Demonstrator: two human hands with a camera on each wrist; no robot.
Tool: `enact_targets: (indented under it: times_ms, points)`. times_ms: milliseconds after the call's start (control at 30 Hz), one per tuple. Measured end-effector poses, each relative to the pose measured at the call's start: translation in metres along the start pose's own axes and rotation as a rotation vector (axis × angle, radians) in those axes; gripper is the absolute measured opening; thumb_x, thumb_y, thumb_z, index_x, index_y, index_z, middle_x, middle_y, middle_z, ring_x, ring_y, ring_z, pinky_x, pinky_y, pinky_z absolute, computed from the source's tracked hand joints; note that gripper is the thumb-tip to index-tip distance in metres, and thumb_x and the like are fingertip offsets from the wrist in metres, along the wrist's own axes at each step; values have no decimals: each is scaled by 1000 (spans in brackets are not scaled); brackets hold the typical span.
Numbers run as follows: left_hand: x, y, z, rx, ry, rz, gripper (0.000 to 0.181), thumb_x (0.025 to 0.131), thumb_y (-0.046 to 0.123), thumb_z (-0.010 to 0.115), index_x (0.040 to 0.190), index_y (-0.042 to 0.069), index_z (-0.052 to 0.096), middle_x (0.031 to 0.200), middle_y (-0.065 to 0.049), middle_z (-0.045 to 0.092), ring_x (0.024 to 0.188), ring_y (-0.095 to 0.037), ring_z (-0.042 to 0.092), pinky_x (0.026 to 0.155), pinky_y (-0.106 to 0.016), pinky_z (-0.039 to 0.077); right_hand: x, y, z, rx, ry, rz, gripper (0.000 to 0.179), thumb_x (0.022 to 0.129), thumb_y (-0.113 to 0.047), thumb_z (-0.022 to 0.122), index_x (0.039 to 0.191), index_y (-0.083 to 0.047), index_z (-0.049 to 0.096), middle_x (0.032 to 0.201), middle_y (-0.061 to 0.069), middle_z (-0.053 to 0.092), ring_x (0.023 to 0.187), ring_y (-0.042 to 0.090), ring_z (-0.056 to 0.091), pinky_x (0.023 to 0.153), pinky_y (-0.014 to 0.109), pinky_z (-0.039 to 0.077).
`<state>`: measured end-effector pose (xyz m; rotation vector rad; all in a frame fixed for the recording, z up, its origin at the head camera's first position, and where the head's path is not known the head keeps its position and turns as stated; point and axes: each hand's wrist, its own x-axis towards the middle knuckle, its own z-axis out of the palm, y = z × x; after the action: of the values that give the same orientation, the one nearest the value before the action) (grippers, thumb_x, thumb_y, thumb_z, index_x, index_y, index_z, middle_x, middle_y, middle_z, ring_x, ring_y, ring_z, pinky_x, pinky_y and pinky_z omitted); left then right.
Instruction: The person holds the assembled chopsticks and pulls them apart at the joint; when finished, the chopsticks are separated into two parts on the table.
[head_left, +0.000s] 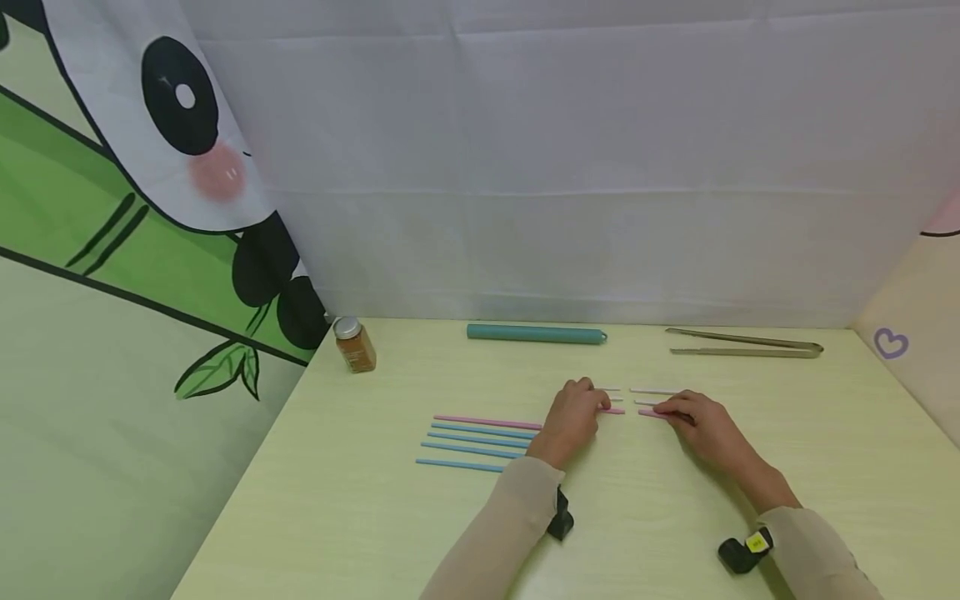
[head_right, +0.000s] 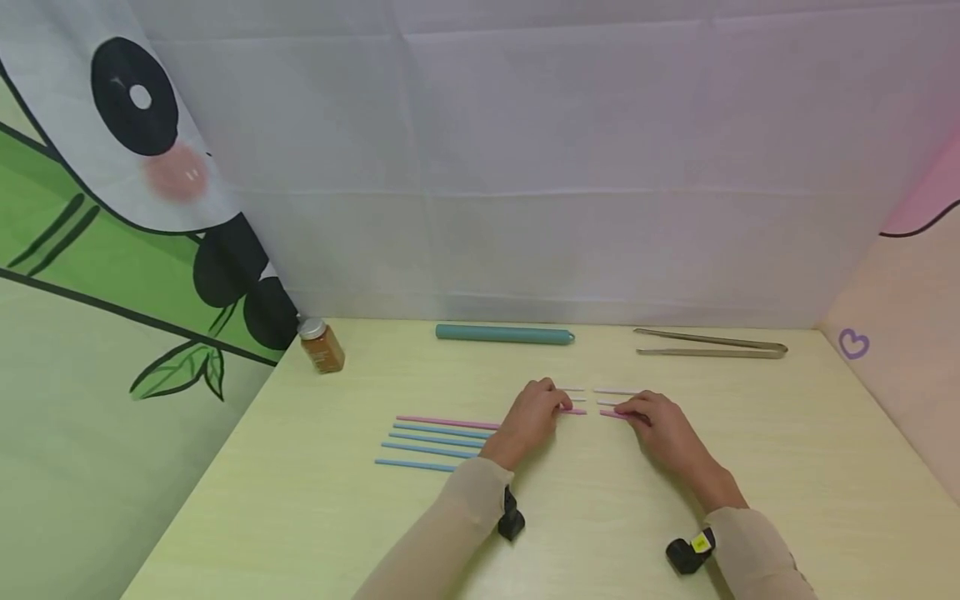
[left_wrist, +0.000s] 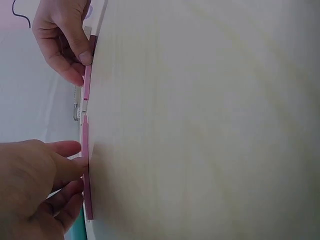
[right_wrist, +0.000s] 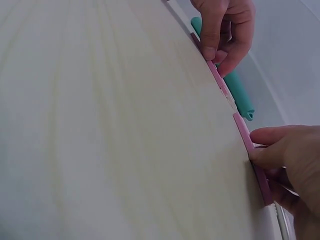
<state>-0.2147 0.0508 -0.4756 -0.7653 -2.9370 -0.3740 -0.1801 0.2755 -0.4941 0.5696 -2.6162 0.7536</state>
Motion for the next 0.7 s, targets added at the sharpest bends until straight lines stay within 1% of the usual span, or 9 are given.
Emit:
enact_targets:
  times_ms: [67, 133, 233, 300, 367, 467, 533, 600, 700]
  points:
    - [-1, 0, -3, 15, -2, 4, 26, 90, 14, 66, 113, 26, 69, 103, 5, 59, 93, -12, 53, 85, -21, 46, 1, -2, 0, 5, -8, 10, 24, 78, 5, 72, 98, -8, 74, 91, 3, 67, 82, 21, 61, 69, 33, 50]
    - [-3, -3, -10, -9, 8, 10, 25, 91, 16, 66, 115, 26, 68, 104, 5, 59, 94, -13, 54, 83, -22, 46, 2, -4, -1, 9, -10, 13, 22, 80, 4, 71, 99, -8, 73, 92, 3, 66, 83, 20, 61, 70, 32, 51]
    - [-5, -10, -26, -119, 19, 9, 21, 93, 19, 64, 113, 23, 69, 103, 3, 58, 93, -14, 53, 82, -23, 46, 5, -8, -3, 27, -3, 0, 22, 81, 3, 70, 100, -8, 72, 94, 3, 65, 85, 20, 61, 72, 34, 53]
    - [-8, -19, -39, -206, 22, 11, 18, 94, 19, 62, 111, 19, 69, 102, 0, 59, 92, -15, 53, 80, -24, 46, 7, -12, -4, 37, 10, -21, 23, 81, 5, 70, 101, -8, 72, 95, 3, 65, 87, 20, 61, 73, 36, 54]
    - [-12, -30, -51, -290, 14, 8, 18, 95, 19, 61, 111, 15, 69, 102, -2, 59, 92, -17, 54, 80, -26, 46, 10, -16, -3, 53, 16, -42, 25, 81, 7, 69, 101, -7, 71, 96, 3, 65, 87, 20, 61, 74, 37, 55]
    - [-21, -49, -66, -368, 7, 0, 20, 96, 17, 59, 111, 9, 68, 103, -5, 60, 93, -19, 55, 81, -29, 48, 14, -23, -2, 89, 14, -62, 25, 80, 8, 69, 102, -4, 71, 98, 4, 64, 87, 20, 61, 74, 38, 56]
    - [-27, -65, -72, -395, 9, -13, 20, 96, 16, 58, 111, 7, 68, 101, -5, 60, 92, -19, 56, 81, -30, 48, 17, -28, 1, 119, 8, -67, 25, 81, 9, 69, 103, -3, 70, 100, 5, 64, 87, 21, 61, 74, 38, 56]
    - [-34, -81, -76, -404, 12, -37, 20, 97, 16, 57, 111, 7, 68, 101, -5, 60, 92, -18, 56, 82, -31, 49, 19, -34, 4, 153, 0, -65, 25, 81, 9, 68, 104, -2, 69, 100, 7, 63, 87, 22, 61, 74, 39, 56]
    - [-46, -105, -81, -419, 17, -66, 20, 96, 16, 57, 111, 5, 68, 99, -5, 60, 90, -19, 56, 83, -33, 48, 24, -43, 10, 169, -12, -66, 25, 83, 9, 66, 104, -3, 69, 100, 6, 63, 87, 22, 62, 73, 38, 56]
